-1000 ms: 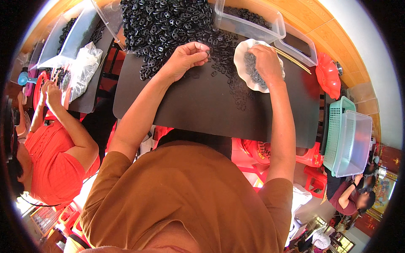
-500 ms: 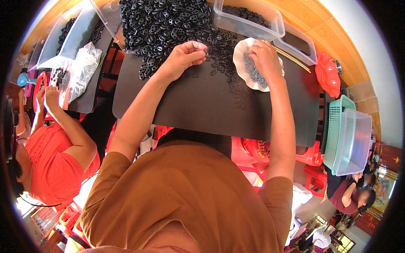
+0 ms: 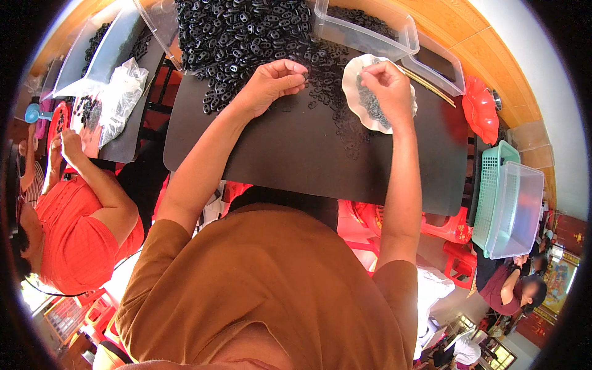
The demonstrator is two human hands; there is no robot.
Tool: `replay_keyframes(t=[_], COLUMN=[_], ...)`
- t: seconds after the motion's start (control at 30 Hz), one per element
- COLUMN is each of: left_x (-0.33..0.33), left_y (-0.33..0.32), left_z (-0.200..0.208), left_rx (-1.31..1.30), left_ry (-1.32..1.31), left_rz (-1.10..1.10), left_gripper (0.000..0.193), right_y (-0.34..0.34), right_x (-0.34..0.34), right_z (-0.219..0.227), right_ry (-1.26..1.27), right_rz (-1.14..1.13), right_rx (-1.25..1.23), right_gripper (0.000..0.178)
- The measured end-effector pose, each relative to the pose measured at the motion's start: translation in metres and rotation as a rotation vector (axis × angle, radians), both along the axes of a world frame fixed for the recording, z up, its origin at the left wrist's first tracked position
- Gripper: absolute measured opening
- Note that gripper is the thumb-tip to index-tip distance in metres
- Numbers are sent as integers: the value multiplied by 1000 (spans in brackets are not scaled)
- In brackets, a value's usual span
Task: The person assembles small black plastic hair accessories by hand, picking up components from a pile on the table and inserting a metal piece into each one. The person places the finished items into a white bowl on the table.
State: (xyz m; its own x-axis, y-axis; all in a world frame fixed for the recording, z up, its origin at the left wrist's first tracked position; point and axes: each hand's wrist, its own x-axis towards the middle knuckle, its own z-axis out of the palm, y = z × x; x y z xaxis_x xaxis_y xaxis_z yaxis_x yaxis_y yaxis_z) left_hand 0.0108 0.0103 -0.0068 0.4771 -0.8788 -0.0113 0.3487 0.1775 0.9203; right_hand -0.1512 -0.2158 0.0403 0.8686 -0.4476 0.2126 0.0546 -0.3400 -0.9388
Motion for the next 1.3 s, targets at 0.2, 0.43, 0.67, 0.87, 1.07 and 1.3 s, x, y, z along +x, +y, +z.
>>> replay_keyframes(t=[0.2, 0.43, 0.67, 0.87, 1.07, 1.3], left_x=[-4, -7, -9, -15, -16, -17], left_y=[-1, -3, -4, -4, -3, 0], left_z=[1, 3, 0, 7, 9, 18], left_rx=[47, 97, 41, 81, 151, 172], left_ry=[-224, -471, -365, -317, -417, -510], left_rz=[61, 160, 196, 244, 291, 208], left_gripper=[19, 17, 10, 8, 11, 15], right_y=[65, 70, 81, 83, 92, 93], right_x=[24, 31, 31, 31, 35, 37], right_z=[1, -12, -12, -17, -22, -26], right_ry=[-8, 124, 56, 28, -28, 12], right_rz=[119, 162, 108, 65, 7, -9], right_rx=[199, 32, 167, 182, 256, 88], right_gripper=[16, 15, 8, 8, 5, 1])
